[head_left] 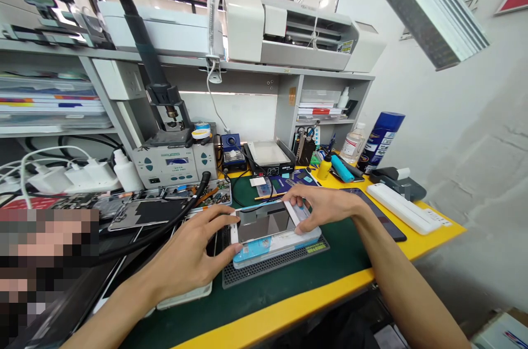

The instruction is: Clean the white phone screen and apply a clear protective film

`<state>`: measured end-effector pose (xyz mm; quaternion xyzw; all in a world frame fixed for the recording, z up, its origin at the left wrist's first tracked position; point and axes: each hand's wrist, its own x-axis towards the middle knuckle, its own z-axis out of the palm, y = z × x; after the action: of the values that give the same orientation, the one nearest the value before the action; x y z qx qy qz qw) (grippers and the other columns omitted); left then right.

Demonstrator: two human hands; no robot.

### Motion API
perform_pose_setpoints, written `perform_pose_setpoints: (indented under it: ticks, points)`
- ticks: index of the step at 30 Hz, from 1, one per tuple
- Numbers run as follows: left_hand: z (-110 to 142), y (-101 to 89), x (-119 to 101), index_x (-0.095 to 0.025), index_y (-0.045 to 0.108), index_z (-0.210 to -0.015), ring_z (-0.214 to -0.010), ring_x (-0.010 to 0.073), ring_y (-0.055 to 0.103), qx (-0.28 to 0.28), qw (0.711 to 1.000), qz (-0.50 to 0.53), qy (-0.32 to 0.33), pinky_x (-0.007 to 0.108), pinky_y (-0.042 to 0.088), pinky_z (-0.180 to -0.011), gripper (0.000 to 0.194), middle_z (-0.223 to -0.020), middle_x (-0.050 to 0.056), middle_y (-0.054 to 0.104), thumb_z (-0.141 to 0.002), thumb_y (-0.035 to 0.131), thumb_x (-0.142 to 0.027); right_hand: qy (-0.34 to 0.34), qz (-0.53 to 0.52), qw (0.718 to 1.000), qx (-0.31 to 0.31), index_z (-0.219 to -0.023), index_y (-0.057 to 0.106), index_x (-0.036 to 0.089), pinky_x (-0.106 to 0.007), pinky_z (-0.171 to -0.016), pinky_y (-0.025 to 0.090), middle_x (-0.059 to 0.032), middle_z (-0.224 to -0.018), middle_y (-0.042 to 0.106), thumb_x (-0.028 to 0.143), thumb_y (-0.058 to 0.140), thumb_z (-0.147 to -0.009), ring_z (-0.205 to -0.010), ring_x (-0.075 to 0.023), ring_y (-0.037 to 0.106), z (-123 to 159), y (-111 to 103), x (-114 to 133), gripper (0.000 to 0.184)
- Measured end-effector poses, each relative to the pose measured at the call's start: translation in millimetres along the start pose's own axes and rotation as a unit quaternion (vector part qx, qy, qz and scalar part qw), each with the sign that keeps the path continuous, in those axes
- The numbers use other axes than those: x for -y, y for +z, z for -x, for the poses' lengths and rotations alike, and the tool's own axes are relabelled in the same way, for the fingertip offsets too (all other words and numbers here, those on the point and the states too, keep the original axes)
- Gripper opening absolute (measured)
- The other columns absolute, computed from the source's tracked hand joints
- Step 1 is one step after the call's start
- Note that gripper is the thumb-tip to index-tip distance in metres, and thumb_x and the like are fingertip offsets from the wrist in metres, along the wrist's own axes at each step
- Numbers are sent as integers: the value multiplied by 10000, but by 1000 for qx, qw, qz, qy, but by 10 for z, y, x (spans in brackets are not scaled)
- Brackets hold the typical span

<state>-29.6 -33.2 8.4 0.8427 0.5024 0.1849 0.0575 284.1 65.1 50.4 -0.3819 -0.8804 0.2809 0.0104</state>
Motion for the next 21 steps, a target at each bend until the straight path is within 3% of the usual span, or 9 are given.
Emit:
perform_pose_setpoints:
  ticks: [9, 21]
  points:
    - [-8, 3, -3, -259, 625, -1266, -1216, 313, 588, -10, 1000, -3, 7, 439, 512, -1003, 457, -1397, 103, 547, -905, 530, -523, 3, -12, 1000, -2, -1398, 463, 257, -288, -734, 458, -56, -1129, 558, 580, 794, -647, -960, -231, 567, -30, 24, -25, 882]
    - [3, 20, -7, -270, 624, -1264, -1225, 312, 579, -5, 1000, 4, 0, 449, 503, -1012, 451, -1404, 91, 537, -906, 525, -526, -20, -12, 1000, -16, -1319, 576, 269, -287, -737, 447, -62, -1089, 580, 613, 771, -663, -950, -235, 573, -38, 9, 25, 766]
